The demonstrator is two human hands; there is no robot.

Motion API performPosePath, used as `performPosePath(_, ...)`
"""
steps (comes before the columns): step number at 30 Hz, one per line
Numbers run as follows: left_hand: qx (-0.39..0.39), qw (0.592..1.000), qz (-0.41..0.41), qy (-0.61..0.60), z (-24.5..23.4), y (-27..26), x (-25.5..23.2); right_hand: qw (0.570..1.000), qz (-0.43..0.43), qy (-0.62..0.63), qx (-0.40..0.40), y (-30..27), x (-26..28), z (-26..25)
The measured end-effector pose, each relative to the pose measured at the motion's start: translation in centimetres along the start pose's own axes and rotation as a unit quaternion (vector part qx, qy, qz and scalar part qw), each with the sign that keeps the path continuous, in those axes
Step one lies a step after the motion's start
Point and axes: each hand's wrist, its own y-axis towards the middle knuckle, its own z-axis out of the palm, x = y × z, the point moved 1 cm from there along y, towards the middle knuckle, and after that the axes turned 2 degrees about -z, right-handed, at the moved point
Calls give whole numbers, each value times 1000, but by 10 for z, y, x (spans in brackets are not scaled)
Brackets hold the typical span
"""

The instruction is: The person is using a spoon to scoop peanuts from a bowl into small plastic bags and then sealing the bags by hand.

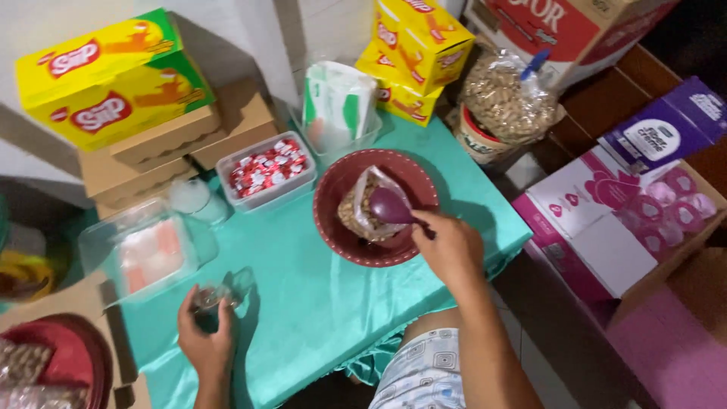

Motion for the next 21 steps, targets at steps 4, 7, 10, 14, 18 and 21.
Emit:
performPosePath(4, 3, 1000, -14, -5, 0, -2, -13, 999, -47, 7, -16, 6, 0, 19)
performPosePath(7, 6, 999, -32, -9, 0, -3, -18, 998, -57, 16, -13, 7, 2, 26)
performPosePath(10, 6, 999, -43, -8, -1, -3, -23, 998, -47, 29, 9, 9, 2, 21)
performPosePath(14, 5, 999, -42, 0, 0, -3, -18, 996, 17, 57, 73, 7, 5, -1)
performPosePath(18, 9, 999, -40, 3, -2, -2, -25, 995, 21, 68, 76, 6, 3, 2)
performPosePath(21, 8, 999, -44, -1, -2, -2, -23, 999, -33, 30, 2, 8, -3, 20)
